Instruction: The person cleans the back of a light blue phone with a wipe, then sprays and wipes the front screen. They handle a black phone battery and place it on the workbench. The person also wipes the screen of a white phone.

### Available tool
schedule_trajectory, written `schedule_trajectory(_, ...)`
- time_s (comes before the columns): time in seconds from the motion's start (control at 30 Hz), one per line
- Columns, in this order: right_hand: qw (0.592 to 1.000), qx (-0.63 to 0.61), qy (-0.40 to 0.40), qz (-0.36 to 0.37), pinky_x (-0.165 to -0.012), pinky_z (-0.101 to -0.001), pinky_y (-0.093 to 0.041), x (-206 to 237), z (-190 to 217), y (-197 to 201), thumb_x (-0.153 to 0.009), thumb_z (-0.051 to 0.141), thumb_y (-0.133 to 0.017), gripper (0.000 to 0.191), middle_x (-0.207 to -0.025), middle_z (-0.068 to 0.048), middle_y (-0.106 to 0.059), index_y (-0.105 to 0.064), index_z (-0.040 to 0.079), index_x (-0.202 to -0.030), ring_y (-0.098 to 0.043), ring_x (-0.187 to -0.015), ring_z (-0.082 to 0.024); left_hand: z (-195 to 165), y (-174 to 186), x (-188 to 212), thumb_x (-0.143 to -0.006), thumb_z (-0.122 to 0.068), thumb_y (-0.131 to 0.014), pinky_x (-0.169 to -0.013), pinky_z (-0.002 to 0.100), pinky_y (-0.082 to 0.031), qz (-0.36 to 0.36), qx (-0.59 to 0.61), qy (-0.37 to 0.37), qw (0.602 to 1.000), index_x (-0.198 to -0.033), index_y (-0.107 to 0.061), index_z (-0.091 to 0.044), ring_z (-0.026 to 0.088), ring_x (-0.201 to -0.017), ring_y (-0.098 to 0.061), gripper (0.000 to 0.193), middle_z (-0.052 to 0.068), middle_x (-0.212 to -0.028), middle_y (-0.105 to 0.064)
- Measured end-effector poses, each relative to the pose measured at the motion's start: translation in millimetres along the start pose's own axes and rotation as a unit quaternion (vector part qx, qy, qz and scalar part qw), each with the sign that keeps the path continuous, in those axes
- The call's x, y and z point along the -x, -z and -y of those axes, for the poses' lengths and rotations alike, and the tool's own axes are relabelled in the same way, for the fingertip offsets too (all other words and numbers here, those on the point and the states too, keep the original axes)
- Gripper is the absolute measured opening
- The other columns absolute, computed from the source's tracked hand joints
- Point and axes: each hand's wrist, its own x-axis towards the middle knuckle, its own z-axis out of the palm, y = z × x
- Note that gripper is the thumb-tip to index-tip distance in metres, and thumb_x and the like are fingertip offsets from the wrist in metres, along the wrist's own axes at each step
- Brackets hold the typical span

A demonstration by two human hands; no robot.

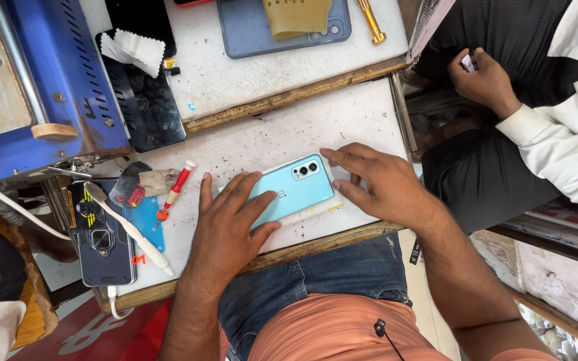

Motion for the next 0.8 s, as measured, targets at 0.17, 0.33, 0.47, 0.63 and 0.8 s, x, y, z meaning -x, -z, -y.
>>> schedule_trajectory(0.17,0.999,0.033,0.014,0.011,-0.06,-0.0292,-0.062,-1,4,1,-0.082,0.041,-0.078,0.066,-0.117,-0.006,-0.07,-0.06,0.019,-0.142,-0.073,-0.077,-0.016,-1,0,-1,-0.077,-0.039,-0.081,-0.119,0.067,-0.014,0.001,-0.005,0.002,1.0,-0.118,-0.073,-0.017,0.028,-0.137,-0.049,0.047,0.011,-0.143,-0.057)
schedule_trajectory(0.33,0.997,0.077,0.002,0.03,-0.06,-0.0306,-0.062,-4,7,-1,-0.079,0.047,-0.079,0.073,-0.119,-0.009,-0.067,-0.056,0.02,-0.143,-0.073,-0.076,-0.018,0,-2,1,-0.078,-0.039,-0.08,-0.118,0.068,-0.014,0.002,-0.014,-0.003,1.0,-0.12,-0.072,-0.017,0.028,-0.137,-0.049,0.048,0.011,-0.143,-0.056)
schedule_trajectory(0.47,0.997,0.073,0.0,0.028,-0.06,-0.0302,-0.062,-5,8,-1,-0.078,0.046,-0.079,0.074,-0.118,-0.008,-0.067,-0.056,0.022,-0.144,-0.073,-0.076,-0.017,1,-4,2,-0.08,-0.039,-0.079,-0.119,0.069,-0.015,-0.013,-0.014,-0.013,1.0,-0.123,-0.07,-0.018,0.029,-0.138,-0.049,0.049,0.012,-0.145,-0.056)
schedule_trajectory(0.63,0.998,0.063,0.01,0.021,-0.061,-0.0307,-0.062,-6,12,2,-0.079,0.046,-0.079,0.072,-0.117,-0.008,-0.068,-0.057,0.021,-0.143,-0.073,-0.075,-0.017,1,-4,1,-0.08,-0.04,-0.078,-0.119,0.069,-0.015,-0.015,-0.013,-0.011,1.0,-0.123,-0.07,-0.019,0.029,-0.138,-0.049,0.049,0.011,-0.146,-0.055)
schedule_trajectory(0.8,0.998,0.065,0.005,0.026,-0.062,-0.0312,-0.062,-7,16,5,-0.079,0.045,-0.079,0.071,-0.115,-0.008,-0.067,-0.057,0.021,-0.143,-0.072,-0.077,-0.018,-1,-3,1,-0.081,-0.038,-0.077,-0.118,0.07,-0.014,-0.007,-0.023,-0.008,1.0,-0.124,-0.07,-0.018,0.028,-0.138,-0.048,0.048,0.011,-0.146,-0.055)
